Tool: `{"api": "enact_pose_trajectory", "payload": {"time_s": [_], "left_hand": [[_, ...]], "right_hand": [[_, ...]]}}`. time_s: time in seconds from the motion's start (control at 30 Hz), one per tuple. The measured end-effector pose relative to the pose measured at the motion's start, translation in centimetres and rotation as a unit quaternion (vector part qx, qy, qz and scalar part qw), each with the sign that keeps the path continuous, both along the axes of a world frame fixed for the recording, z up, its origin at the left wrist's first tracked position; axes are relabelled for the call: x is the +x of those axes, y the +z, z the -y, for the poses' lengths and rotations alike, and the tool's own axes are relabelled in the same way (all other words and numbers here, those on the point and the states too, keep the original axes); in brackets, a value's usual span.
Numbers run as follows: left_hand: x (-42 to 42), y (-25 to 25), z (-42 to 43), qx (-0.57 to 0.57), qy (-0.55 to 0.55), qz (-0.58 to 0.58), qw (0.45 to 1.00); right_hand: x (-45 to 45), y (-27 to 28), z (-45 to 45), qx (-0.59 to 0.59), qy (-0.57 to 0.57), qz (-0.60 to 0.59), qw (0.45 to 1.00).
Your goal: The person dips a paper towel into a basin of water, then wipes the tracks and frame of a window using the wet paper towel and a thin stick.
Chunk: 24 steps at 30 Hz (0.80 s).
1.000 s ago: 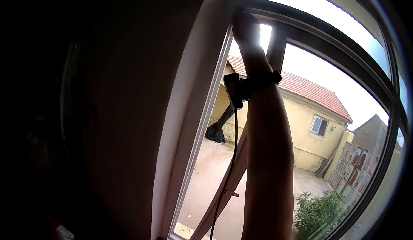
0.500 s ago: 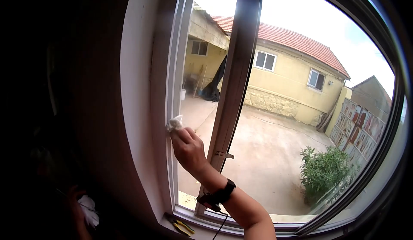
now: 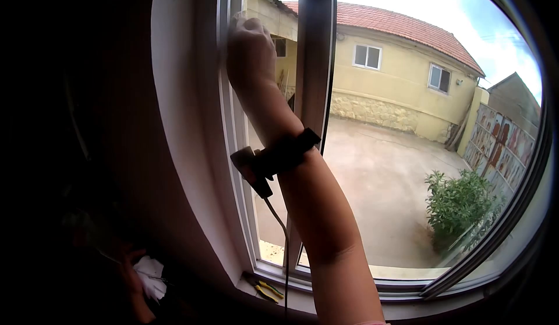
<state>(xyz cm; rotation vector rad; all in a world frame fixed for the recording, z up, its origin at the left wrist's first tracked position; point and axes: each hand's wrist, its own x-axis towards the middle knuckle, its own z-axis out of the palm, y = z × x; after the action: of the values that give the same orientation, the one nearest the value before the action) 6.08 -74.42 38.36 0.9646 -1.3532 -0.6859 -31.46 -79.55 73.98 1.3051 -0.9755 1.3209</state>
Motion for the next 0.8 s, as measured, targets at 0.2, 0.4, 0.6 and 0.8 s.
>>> {"api": "enact_pose_trajectory", "payload": {"time_s": [0.2,0.4,0.6,0.8], "left_hand": [[1.2,-2.5,1.5,0.023,0.027,0.012,0.999],[2.6,-4.6,1.6,0.056,0.056,-0.037,0.996],[4.4,-5.5,0.2,0.052,0.071,-0.041,0.995],[4.9,-4.2,-1.7,0.033,0.095,-0.042,0.994]], "right_hand": [[-0.6,-7.1,2.9,-0.040,-0.010,-0.009,0.999],[-1.0,-23.7,2.4,0.100,0.072,0.052,0.991],[-0.6,-30.6,2.0,0.143,0.129,0.155,0.969],[-1.1,-18.5,3.3,-0.004,0.178,0.128,0.976]]}}
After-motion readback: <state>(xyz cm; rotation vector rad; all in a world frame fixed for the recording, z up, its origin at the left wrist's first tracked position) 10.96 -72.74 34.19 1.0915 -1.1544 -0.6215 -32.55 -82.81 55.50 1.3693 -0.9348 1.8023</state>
